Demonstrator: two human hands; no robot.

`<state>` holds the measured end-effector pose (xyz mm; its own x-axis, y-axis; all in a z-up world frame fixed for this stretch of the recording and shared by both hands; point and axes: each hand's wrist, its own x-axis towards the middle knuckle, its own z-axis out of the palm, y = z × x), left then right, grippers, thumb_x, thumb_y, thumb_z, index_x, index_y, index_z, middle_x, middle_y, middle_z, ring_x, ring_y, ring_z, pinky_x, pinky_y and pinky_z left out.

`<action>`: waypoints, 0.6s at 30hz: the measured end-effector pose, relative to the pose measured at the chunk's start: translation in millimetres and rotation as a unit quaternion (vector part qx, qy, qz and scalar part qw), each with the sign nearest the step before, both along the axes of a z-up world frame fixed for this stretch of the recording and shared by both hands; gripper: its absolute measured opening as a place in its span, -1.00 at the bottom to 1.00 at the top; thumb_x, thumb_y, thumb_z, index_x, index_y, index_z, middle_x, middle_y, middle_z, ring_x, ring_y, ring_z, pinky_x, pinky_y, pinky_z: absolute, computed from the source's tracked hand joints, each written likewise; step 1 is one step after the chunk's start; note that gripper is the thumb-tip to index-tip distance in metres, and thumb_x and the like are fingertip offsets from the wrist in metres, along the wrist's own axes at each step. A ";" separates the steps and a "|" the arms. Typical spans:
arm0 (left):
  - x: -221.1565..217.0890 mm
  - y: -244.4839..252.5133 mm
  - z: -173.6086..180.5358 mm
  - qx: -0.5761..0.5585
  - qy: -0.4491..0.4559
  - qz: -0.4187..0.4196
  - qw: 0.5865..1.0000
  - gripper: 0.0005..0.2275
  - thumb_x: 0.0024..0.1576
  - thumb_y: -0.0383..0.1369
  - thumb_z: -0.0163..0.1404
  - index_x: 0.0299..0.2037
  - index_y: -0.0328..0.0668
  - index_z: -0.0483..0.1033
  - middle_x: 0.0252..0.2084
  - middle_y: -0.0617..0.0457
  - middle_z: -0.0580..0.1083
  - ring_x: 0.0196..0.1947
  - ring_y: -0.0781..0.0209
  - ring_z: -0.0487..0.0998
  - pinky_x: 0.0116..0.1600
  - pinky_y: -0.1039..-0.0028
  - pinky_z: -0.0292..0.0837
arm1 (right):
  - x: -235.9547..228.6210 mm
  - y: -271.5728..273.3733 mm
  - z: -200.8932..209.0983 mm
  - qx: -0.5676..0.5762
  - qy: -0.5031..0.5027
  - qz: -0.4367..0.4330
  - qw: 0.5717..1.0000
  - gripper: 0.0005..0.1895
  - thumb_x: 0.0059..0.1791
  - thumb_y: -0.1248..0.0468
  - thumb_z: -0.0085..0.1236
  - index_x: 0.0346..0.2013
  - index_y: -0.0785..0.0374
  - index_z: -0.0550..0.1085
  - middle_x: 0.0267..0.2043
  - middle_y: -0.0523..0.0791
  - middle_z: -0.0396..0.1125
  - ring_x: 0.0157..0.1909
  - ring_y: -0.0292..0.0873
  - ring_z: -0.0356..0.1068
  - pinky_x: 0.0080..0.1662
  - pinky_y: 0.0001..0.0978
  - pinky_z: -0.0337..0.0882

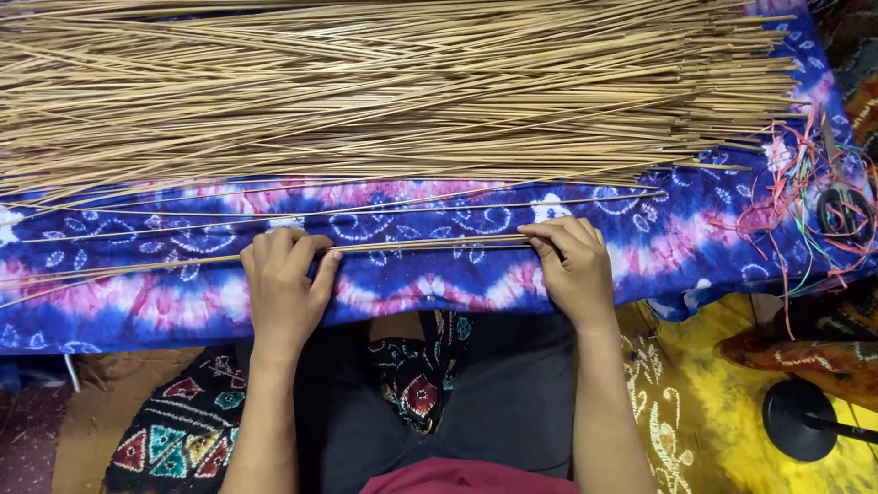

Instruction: Sorting and aligning thin wooden sticks on a cloth surface.

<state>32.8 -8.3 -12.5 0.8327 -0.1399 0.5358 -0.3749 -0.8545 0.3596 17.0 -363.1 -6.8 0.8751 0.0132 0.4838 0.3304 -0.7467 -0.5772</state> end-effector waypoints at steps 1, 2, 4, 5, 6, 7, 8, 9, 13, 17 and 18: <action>0.1 -0.7 -0.3 0.001 -0.001 -0.001 1.000 -0.88 0.18 -0.26 0.25 -0.22 0.02 0.57 -0.27 0.17 0.39 -0.16 0.09 0.38 0.07 0.27 0.21 | -0.1 -0.4 0.2 0.001 -0.001 -0.001 1.000 -0.86 0.09 0.29 0.20 -0.15 -0.02 0.66 -0.29 -0.21 0.46 -0.17 -0.07 0.41 0.01 -0.27 0.35; 0.1 -1.4 -0.6 0.005 -0.003 0.003 1.000 -0.87 0.17 -0.28 0.25 -0.21 0.00 0.57 -0.25 0.15 0.39 -0.15 0.08 0.38 0.06 0.26 0.22 | -0.3 -0.8 0.4 -0.006 -0.003 -0.004 1.000 -0.86 0.08 0.29 0.21 -0.15 -0.02 0.66 -0.29 -0.21 0.46 -0.17 -0.07 0.41 0.01 -0.27 0.34; -0.4 -1.4 -2.1 0.011 -0.004 0.005 1.000 -0.87 0.15 -0.29 0.26 -0.21 -0.01 0.57 -0.23 0.14 0.39 -0.14 0.07 0.39 0.06 0.25 0.22 | -1.8 -1.2 0.4 -0.010 -0.003 -0.008 1.000 -0.86 0.07 0.28 0.22 -0.15 -0.02 0.66 -0.29 -0.21 0.46 -0.16 -0.07 0.41 0.00 -0.26 0.34; -0.1 -1.0 -3.4 0.011 -0.007 0.007 1.000 -0.86 0.15 -0.28 0.26 -0.20 -0.01 0.57 -0.23 0.14 0.39 -0.14 0.07 0.39 0.06 0.26 0.23 | -1.6 -1.6 0.5 -0.016 -0.002 -0.009 1.000 -0.86 0.05 0.28 0.25 -0.14 -0.03 0.66 -0.28 -0.22 0.47 -0.15 -0.08 0.41 0.00 -0.27 0.34; 0.1 -0.4 -4.7 0.012 -0.010 0.008 1.000 -0.86 0.15 -0.27 0.27 -0.20 -0.01 0.57 -0.23 0.14 0.39 -0.14 0.08 0.39 0.06 0.26 0.23 | -1.6 -1.8 0.8 -0.022 -0.001 -0.011 1.000 -0.85 0.03 0.27 0.27 -0.13 -0.04 0.66 -0.27 -0.22 0.47 -0.14 -0.09 0.41 0.01 -0.27 0.34; 0.8 -0.2 -6.3 0.012 -0.011 0.009 1.000 -0.86 0.15 -0.27 0.27 -0.20 -0.01 0.57 -0.23 0.14 0.39 -0.14 0.08 0.39 0.06 0.26 0.23 | -1.6 -2.7 0.1 -0.021 -0.002 -0.009 1.000 -0.85 0.03 0.27 0.27 -0.13 -0.04 0.66 -0.27 -0.22 0.47 -0.14 -0.09 0.41 0.01 -0.27 0.34; 1.4 0.2 -7.8 0.012 -0.013 0.007 1.000 -0.85 0.15 -0.27 0.27 -0.20 0.00 0.56 -0.23 0.14 0.38 -0.14 0.07 0.39 0.06 0.25 0.23 | -1.8 -3.4 -0.5 -0.022 0.002 -0.008 1.000 -0.83 0.02 0.25 0.27 -0.11 -0.05 0.66 -0.26 -0.23 0.47 -0.13 -0.09 0.41 0.01 -0.26 0.34; 1.6 0.6 -9.6 0.011 -0.016 0.005 1.000 -0.84 0.14 -0.26 0.26 -0.20 0.01 0.55 -0.23 0.14 0.38 -0.13 0.06 0.38 0.05 0.25 0.24 | -1.9 -4.2 -0.9 -0.022 0.008 -0.006 1.000 -0.81 0.01 0.24 0.28 -0.09 -0.06 0.66 -0.26 -0.23 0.47 -0.12 -0.09 0.41 0.01 -0.25 0.35; 1.6 1.2 -7.0 0.012 -0.015 0.001 1.000 -0.83 0.12 -0.24 0.27 -0.20 0.03 0.57 -0.23 0.13 0.38 -0.14 0.06 0.38 0.05 0.26 0.24 | -2.9 -3.9 1.5 -0.011 0.011 -0.004 1.000 -0.79 0.00 0.29 0.28 -0.10 -0.05 0.66 -0.26 -0.22 0.47 -0.11 -0.06 0.42 0.04 -0.25 0.35; 3.1 1.7 -6.6 0.011 -0.008 -0.006 1.000 -0.84 0.15 -0.21 0.24 -0.20 0.04 0.55 -0.23 0.13 0.38 -0.15 0.05 0.39 0.05 0.25 0.24 | -3.5 -5.5 0.9 0.010 0.015 -0.001 1.000 -0.77 -0.02 0.31 0.31 -0.10 -0.05 0.66 -0.26 -0.23 0.48 -0.11 -0.07 0.42 0.05 -0.25 0.37; 4.2 2.3 -7.2 0.016 -0.008 -0.006 1.000 -0.84 0.14 -0.22 0.25 -0.20 0.04 0.55 -0.23 0.12 0.38 -0.14 0.04 0.39 0.05 0.24 0.24 | -2.7 -5.6 1.0 0.015 0.015 0.001 1.000 -0.77 -0.03 0.31 0.32 -0.11 -0.05 0.67 -0.26 -0.23 0.49 -0.11 -0.07 0.43 0.05 -0.25 0.38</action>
